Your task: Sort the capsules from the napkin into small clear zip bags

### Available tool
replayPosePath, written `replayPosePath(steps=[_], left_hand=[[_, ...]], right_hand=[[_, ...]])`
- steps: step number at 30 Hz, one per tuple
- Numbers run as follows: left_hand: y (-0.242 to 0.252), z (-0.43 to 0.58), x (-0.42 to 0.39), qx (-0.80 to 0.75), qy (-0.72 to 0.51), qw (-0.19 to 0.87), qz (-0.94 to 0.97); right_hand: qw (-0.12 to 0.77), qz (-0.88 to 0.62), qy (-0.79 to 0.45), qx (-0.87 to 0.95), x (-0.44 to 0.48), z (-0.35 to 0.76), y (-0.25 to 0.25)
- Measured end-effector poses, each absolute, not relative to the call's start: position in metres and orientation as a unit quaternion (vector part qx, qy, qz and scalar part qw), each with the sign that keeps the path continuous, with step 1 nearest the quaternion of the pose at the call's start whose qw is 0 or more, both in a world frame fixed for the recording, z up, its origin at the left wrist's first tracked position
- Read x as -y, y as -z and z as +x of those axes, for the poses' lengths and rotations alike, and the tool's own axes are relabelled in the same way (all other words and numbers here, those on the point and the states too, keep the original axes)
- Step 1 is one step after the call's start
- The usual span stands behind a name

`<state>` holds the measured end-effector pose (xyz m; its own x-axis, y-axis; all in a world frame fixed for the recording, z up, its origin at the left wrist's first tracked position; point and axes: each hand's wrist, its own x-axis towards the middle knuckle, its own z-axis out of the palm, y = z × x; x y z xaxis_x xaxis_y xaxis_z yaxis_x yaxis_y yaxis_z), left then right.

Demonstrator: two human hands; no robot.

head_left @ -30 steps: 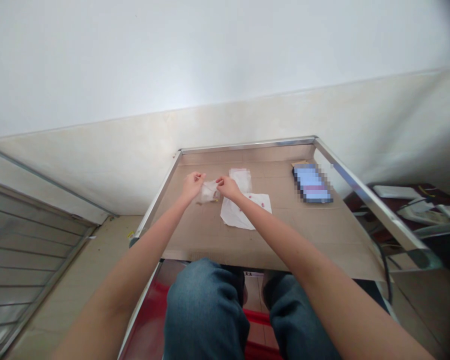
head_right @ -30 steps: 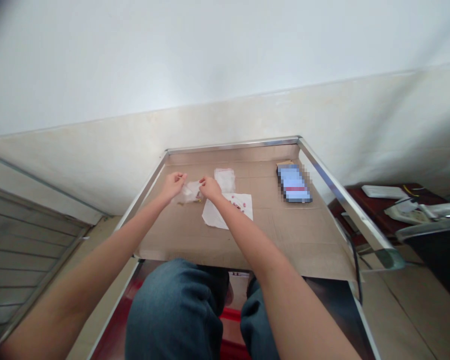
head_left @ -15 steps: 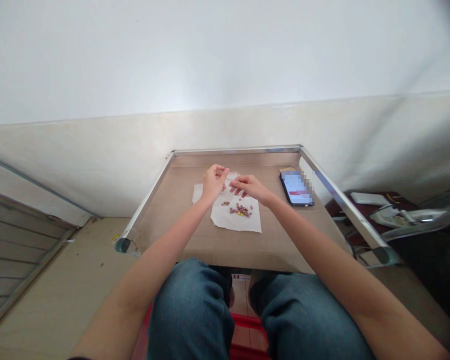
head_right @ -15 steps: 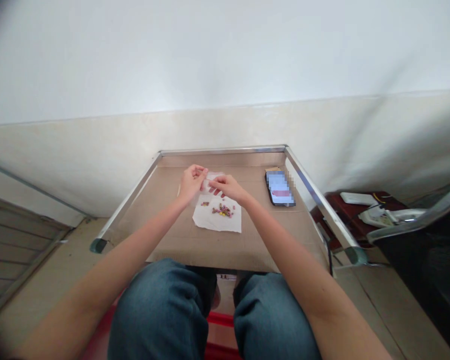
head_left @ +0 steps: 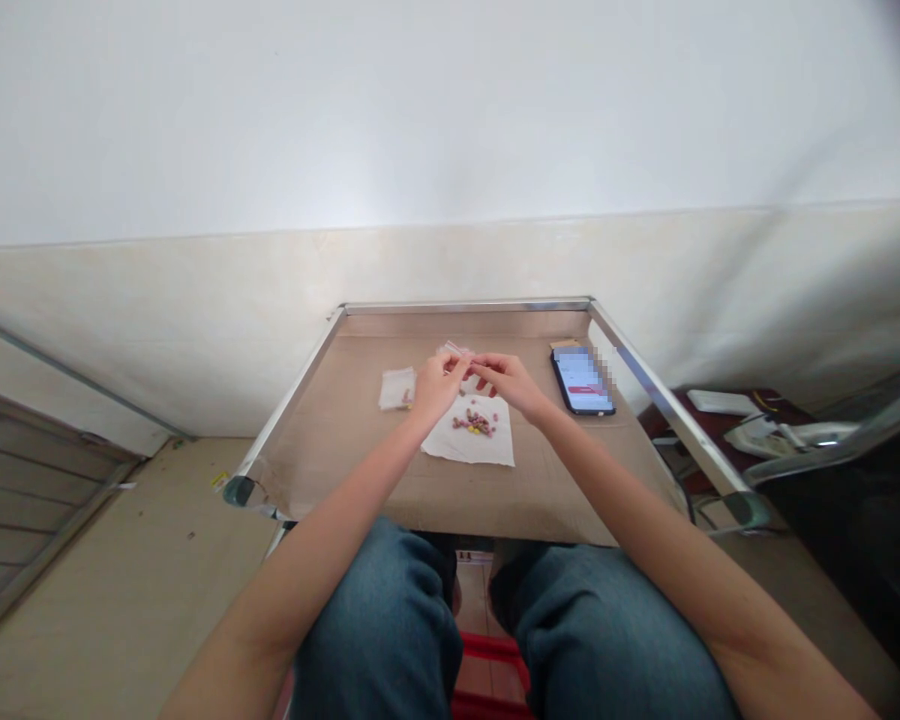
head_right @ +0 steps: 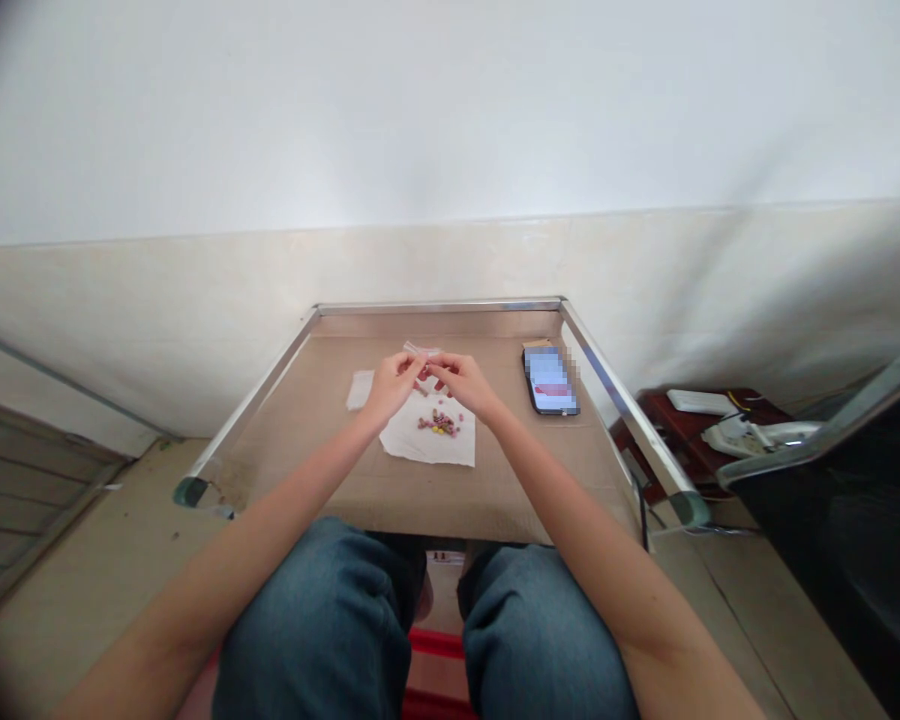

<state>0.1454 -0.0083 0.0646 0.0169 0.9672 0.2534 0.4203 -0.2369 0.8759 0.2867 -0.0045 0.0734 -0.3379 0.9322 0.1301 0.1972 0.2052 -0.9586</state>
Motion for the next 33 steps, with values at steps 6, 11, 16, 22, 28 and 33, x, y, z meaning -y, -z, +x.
replayPosePath(steps=[6, 11, 16, 22, 28, 33], left_hand=[[-0.059, 0.145, 0.008, -0.536, -0.449, 0.348, 0.625], [-0.059, 0.146, 0.009, -0.493, -0.465, 0.408, 0.611], [-0.059, 0.143, 0.011, -0.467, -0.463, 0.447, 0.606], [-0.061, 0.143, 0.012, -0.463, -0.432, 0.464, 0.619], [-0.059, 0.143, 0.010, -0.463, -0.429, 0.453, 0.630], [-0.057, 0.143, 0.009, -0.469, -0.427, 0.429, 0.643]], right_hand=[[0.390, -0.424, -0.436, 0.692, 0.011, 0.285, -0.076], [0.411, -0.425, -0.414, 0.692, 0.009, 0.286, -0.070], [0.411, -0.425, -0.419, 0.689, 0.008, 0.287, -0.068], [0.396, -0.438, -0.382, 0.712, 0.007, 0.290, -0.065], [0.389, -0.457, -0.305, 0.739, 0.007, 0.291, -0.065], [0.384, -0.464, -0.287, 0.745, 0.009, 0.290, -0.067]])
